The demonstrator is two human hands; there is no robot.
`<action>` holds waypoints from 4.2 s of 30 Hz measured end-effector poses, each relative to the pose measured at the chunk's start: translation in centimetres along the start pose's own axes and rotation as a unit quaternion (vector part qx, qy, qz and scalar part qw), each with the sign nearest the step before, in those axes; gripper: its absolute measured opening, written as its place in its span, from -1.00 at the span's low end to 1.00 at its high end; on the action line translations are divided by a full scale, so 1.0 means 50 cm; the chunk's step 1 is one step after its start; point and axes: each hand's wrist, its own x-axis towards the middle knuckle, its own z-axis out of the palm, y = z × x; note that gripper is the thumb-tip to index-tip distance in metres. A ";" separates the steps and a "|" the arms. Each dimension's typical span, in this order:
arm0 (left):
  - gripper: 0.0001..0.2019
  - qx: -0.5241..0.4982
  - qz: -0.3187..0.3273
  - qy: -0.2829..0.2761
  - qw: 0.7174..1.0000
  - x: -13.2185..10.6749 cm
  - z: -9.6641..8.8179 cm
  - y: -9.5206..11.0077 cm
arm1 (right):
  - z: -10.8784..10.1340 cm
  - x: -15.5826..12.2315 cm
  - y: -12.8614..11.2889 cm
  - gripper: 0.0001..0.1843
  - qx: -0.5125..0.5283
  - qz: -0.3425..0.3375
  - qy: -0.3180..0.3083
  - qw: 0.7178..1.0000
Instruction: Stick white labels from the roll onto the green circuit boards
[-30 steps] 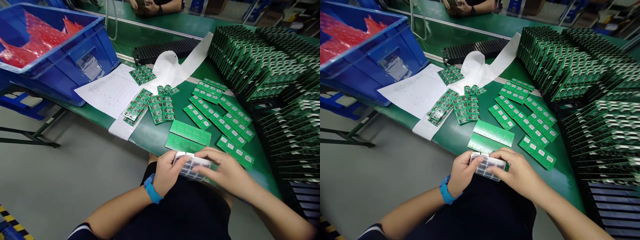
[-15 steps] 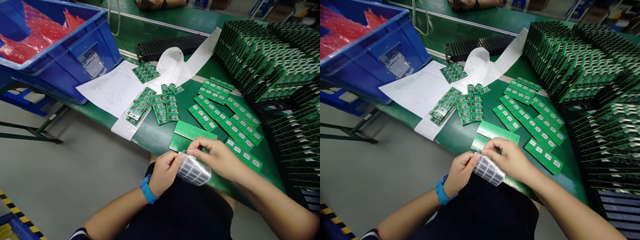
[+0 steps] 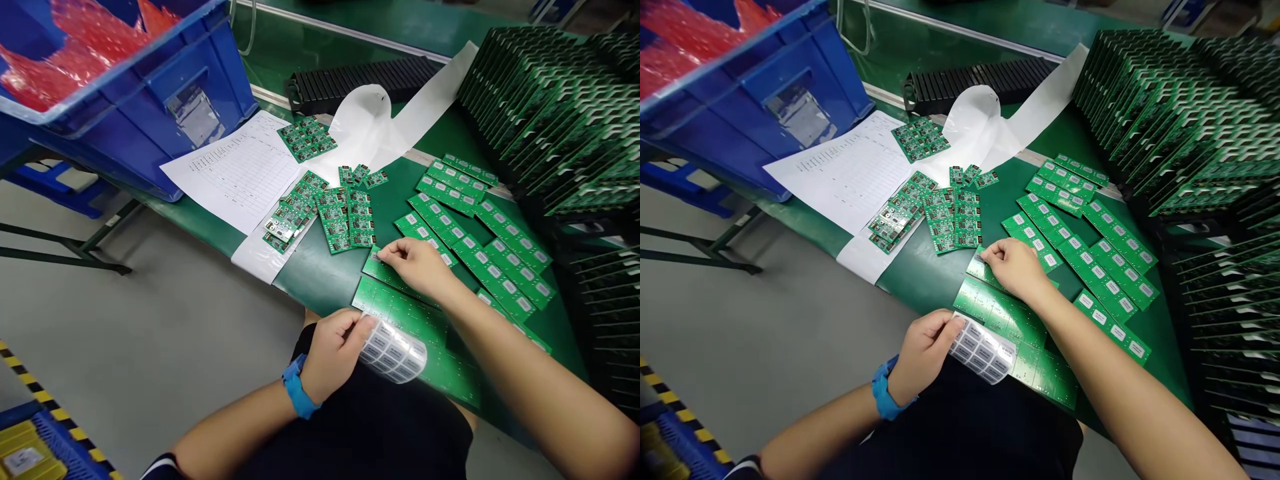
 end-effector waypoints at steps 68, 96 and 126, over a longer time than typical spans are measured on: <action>-0.75 -0.017 -0.028 0.084 0.996 0.008 0.012 0.021 | -0.085 -0.123 0.062 -0.78 0.098 -0.029 0.006 0.995; -0.65 -0.008 -0.028 -0.027 0.999 -0.025 0.011 0.030 | -0.085 -0.096 0.124 -0.67 0.022 -0.085 -0.037 0.996; -0.70 0.070 0.012 -0.004 0.997 -0.022 0.027 0.030 | -0.137 -0.137 0.143 -0.77 -0.005 0.062 -0.041 0.997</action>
